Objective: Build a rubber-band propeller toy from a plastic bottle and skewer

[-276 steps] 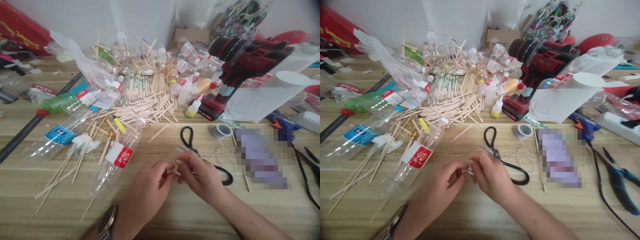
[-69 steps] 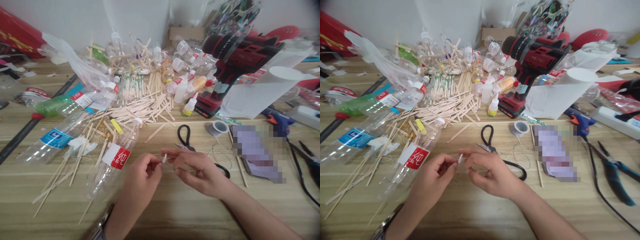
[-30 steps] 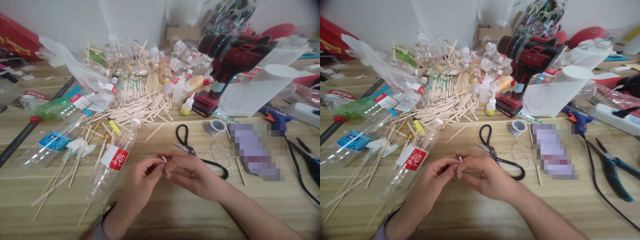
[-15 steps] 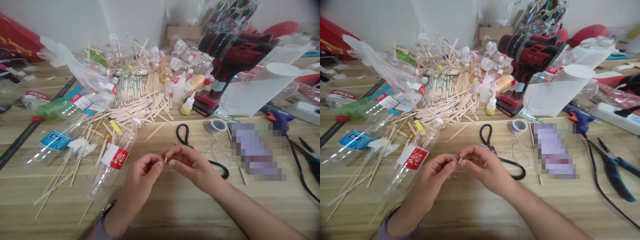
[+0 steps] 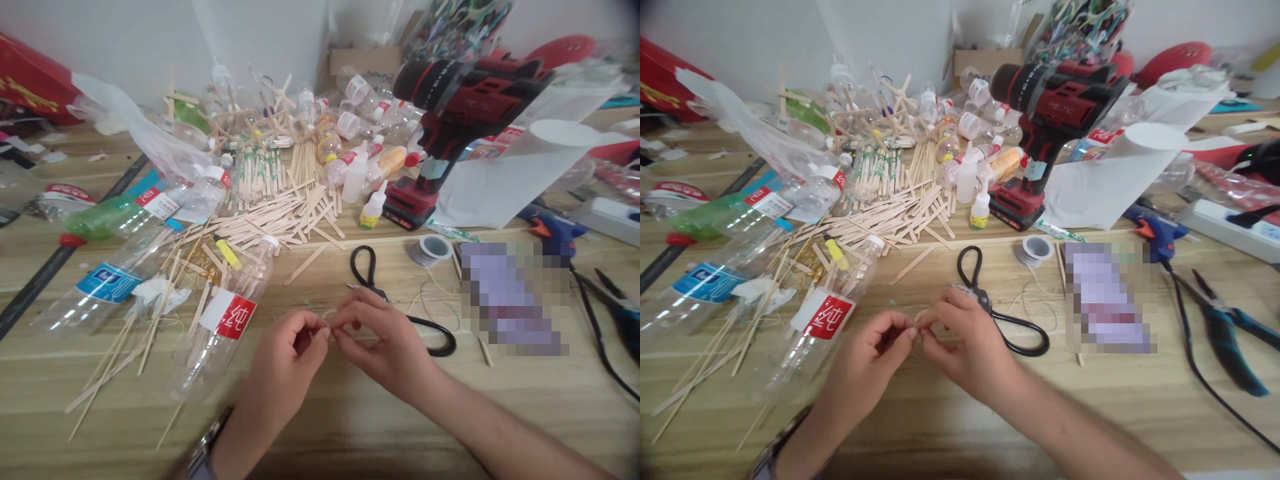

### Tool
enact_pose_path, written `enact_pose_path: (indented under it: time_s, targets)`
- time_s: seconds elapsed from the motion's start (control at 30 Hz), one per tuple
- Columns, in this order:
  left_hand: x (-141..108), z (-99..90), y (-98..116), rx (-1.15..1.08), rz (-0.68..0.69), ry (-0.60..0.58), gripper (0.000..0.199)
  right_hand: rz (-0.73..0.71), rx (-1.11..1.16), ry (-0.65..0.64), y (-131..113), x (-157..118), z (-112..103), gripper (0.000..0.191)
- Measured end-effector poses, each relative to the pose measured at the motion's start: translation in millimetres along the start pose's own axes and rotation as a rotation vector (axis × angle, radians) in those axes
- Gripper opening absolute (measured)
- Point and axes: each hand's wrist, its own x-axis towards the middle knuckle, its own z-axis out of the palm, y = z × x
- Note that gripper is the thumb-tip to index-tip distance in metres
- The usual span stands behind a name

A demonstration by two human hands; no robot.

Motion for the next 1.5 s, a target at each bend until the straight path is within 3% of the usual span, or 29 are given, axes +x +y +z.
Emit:
enact_pose_path:
  time_s: [0.13,0.2,0.3,0.43,0.67,0.77,0.87,1.07,1.23,1.37,1.5]
  targets:
    - [3,-7.2,1,-0.037,-0.078,-0.149,0.013,-0.265,-0.275,0.063,0,-5,-2,0.014]
    - [4,-11.1,2,-0.007,-0.080,-0.203,0.014,-0.384,-0.343,0.018,1,-7,-3,0.014]
    - [5,-12.9,5,0.079,-0.037,-0.193,0.013,-0.437,-0.364,-0.072,3,-6,-5,0.013]
    - [2,-7.0,4,0.223,0.072,-0.088,0.012,-0.350,-0.294,-0.037,4,-2,-4,0.016]
    - [-6,6.6,-5,0.544,0.460,0.153,0.018,-0.107,-0.065,-0.005,0,1,1,0.020]
    - [-8,6.8,-4,0.567,0.498,0.203,0.019,-0.071,0.009,-0.013,0,0,2,0.018]
    - [-5,1.9,0,0.343,0.383,0.148,0.015,-0.080,0.032,-0.024,0,0,1,0.018]
    - [6,-7.2,3,-0.211,-0.065,-0.131,0.008,-0.106,0.023,-0.040,-1,2,-1,0.018]
    - [8,-2.9,2,-0.413,-0.215,-0.109,0.010,-0.075,-0.020,-0.017,1,-1,0,0.016]
    - [7,-0.8,0,-0.549,-0.310,-0.116,0.014,-0.176,-0.116,0.070,0,-2,1,0.016]
    - [7,0.2,-1,-0.588,-0.321,-0.095,0.017,-0.234,-0.165,0.106,-1,-3,3,0.018]
